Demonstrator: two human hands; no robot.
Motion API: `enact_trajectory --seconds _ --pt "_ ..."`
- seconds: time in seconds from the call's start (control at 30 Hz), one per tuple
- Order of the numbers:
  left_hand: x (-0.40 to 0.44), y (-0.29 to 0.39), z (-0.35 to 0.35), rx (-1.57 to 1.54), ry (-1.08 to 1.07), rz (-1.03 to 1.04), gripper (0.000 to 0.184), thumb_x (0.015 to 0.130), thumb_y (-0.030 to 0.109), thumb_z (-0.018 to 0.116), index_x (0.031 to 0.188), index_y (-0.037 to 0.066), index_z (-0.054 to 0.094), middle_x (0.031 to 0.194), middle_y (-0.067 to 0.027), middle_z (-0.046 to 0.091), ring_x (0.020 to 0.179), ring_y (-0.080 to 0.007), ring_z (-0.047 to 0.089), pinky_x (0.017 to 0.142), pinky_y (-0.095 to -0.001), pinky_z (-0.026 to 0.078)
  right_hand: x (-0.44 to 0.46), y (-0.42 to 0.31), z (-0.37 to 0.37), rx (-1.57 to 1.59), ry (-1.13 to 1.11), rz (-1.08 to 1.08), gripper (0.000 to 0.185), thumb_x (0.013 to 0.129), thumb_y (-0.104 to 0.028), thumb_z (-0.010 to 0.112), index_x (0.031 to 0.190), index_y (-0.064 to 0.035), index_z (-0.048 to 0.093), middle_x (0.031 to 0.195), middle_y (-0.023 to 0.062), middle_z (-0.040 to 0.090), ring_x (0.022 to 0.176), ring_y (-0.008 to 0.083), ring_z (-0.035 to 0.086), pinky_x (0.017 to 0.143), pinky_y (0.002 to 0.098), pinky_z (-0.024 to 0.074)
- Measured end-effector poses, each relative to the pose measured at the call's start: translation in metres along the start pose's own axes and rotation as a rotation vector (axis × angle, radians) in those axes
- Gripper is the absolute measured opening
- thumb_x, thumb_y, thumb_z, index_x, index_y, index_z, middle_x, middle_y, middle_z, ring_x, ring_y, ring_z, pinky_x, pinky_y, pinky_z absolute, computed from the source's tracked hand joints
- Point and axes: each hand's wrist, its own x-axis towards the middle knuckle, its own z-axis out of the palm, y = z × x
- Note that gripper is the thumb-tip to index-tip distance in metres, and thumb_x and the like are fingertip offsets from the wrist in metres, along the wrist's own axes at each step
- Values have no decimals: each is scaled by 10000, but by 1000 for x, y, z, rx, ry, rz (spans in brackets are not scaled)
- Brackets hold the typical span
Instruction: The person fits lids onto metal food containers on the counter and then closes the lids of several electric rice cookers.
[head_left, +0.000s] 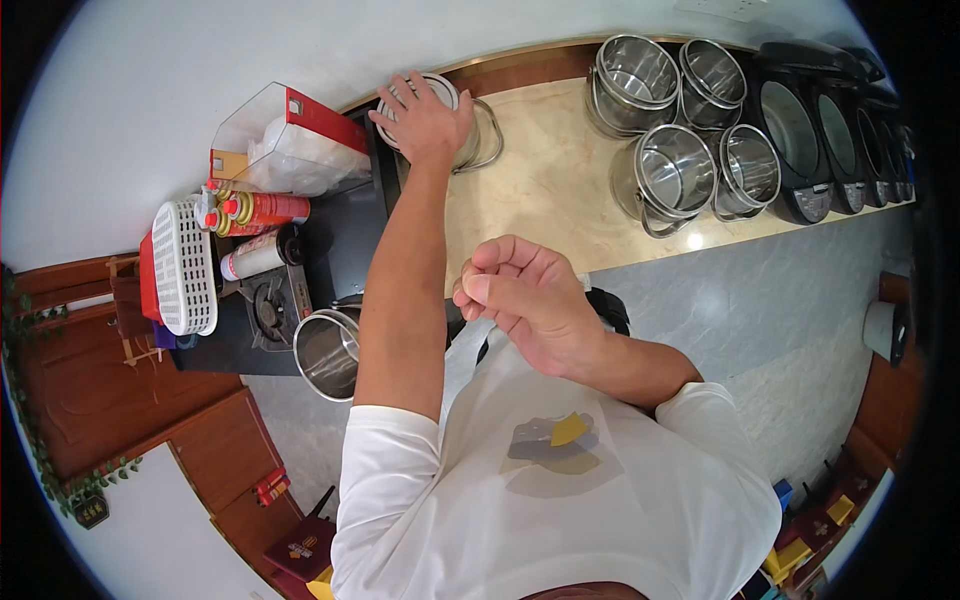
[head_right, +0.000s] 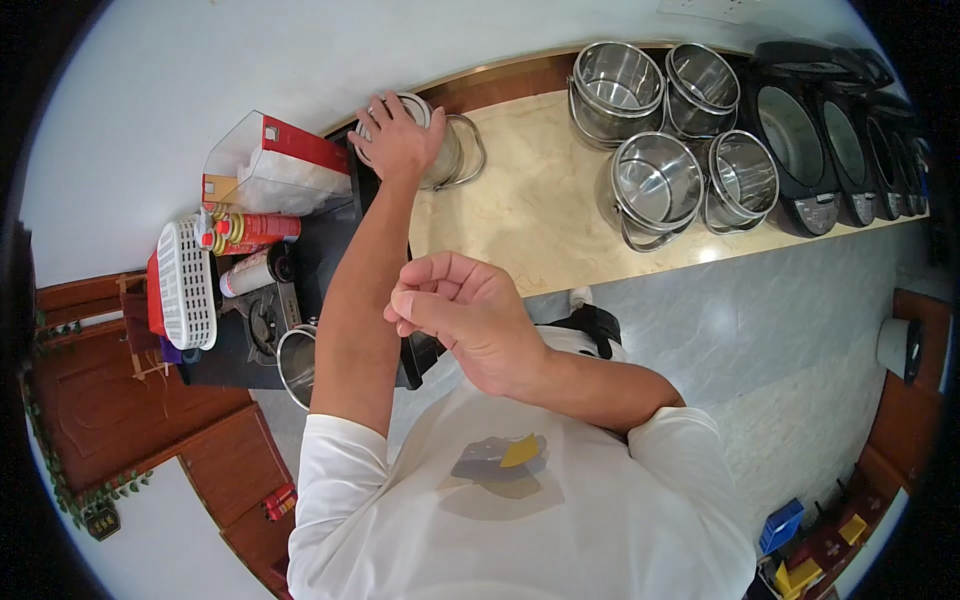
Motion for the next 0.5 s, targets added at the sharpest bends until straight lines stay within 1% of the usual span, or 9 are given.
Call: enact_trajectory --seconds 0.3,0.5 --pt "0 0 -1 -3 -7 -3 977 922 657 516 1617 18 266 1677 -223 254 1572 -437 118 1234 -664 65 -3 1 2 26 -2 15 199 945 -34 730 1124 -8 646 996 80 719 923 168 722 804 290 581" --pt "0 -1 2 6 4 -2 994 917 665 520 1617 9 260 1673 -224 258 1568 -444 121 1232 -666 64 -3 4 -1 45 -43 20 205 947 -39 739 1134 -20 657 1014 78 726 929 168 727 811 294 587"
